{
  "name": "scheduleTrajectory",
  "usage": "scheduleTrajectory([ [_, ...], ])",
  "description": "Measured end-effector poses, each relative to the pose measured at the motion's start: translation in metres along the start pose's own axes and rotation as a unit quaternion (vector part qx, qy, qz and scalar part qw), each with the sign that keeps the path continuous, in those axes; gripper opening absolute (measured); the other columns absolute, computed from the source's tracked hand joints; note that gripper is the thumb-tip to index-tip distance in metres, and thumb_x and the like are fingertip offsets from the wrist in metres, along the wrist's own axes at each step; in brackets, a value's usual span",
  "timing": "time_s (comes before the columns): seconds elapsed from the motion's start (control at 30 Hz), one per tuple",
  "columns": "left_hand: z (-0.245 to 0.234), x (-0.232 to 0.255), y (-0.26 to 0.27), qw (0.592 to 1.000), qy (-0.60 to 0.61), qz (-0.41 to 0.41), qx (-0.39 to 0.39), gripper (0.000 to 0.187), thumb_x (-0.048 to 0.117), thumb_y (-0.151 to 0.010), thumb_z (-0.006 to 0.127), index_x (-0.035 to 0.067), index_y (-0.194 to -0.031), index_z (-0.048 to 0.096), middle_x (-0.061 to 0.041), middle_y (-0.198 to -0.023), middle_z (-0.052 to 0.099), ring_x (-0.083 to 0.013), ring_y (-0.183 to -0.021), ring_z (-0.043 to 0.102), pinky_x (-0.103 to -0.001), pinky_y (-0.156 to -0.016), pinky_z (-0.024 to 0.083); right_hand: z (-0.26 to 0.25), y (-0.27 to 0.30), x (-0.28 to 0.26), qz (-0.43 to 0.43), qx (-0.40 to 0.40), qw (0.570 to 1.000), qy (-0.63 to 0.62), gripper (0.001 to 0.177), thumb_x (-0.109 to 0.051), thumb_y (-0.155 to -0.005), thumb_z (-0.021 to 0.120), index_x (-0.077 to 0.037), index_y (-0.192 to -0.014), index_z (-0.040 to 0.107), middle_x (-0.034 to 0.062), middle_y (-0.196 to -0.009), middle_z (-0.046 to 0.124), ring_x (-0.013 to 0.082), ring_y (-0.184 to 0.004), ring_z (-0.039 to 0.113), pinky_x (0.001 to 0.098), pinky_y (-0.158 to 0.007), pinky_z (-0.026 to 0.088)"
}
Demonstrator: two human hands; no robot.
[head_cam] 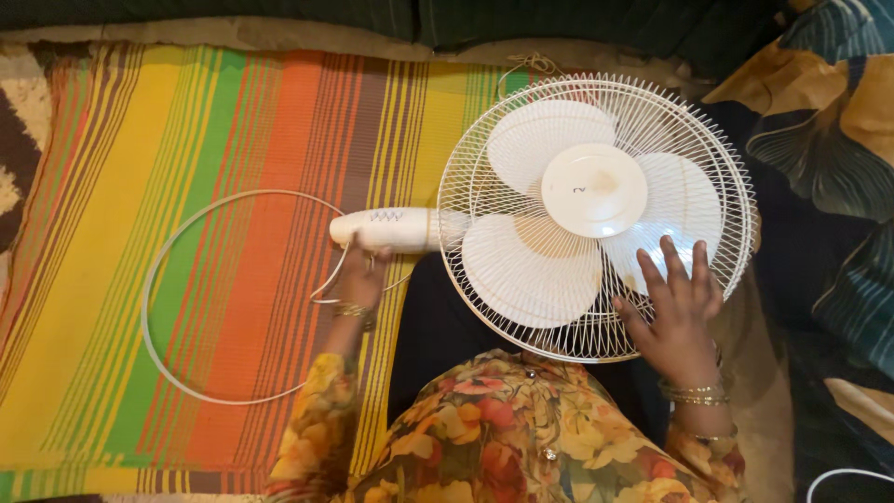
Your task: The person assembles a white table fan by hand. They attach the front wire cage to the fan body, then attach the rear wire cage, securing both parts to complete the assembly.
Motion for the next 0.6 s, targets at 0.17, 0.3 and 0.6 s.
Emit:
scheduleTrajectory([
  [0.17,-0.107,-0.144,0.064,0.901,-0.36,-0.109,0.215,0.08,0.054,-0.103,0.065,-0.003,-0.152,0.034,-0.028,-0.153,0.039,-0.0408,-0.142,0.035,-0.048,-0.112,0.037,-0.004,0.006,0.009,0.01,-0.022,1.0,0.016,0.075,-0.051,-0.091,0.063,-0.019,-0.156,0.046,0.0133,-0.172,0.03,0.0408,-0.162,0.009,0.0676,-0.122,0.01],
  [0.3,-0.143,-0.21,0.136,0.856,-0.177,-0.424,0.238,0.07,0.05,-0.106,0.063,-0.001,-0.145,0.036,-0.024,-0.142,0.04,-0.0371,-0.131,0.036,-0.045,-0.106,0.039,-0.01,0.006,0.006,0.019,-0.019,1.0,0.001,0.071,-0.051,-0.091,0.063,-0.022,-0.154,0.048,0.011,-0.171,0.032,0.0392,-0.163,0.011,0.0679,-0.121,0.011],
  [0.6,-0.173,-0.216,0.176,0.766,0.091,-0.5,0.394,0.047,0.041,-0.11,0.059,0.002,-0.129,0.04,-0.016,-0.12,0.043,-0.0287,-0.107,0.04,-0.039,-0.091,0.043,-0.005,0.004,-0.002,0.008,-0.017,1.0,-0.022,0.068,-0.05,-0.091,0.065,-0.023,-0.152,0.051,0.0104,-0.172,0.032,0.0391,-0.163,0.011,0.0659,-0.122,0.011],
])
Point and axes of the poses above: each hand's wrist, its own y-axis away from the middle knuckle, its own z-axis out of the palm, x = y × z, the point moved 3 cm from there along -y, towards the middle knuckle
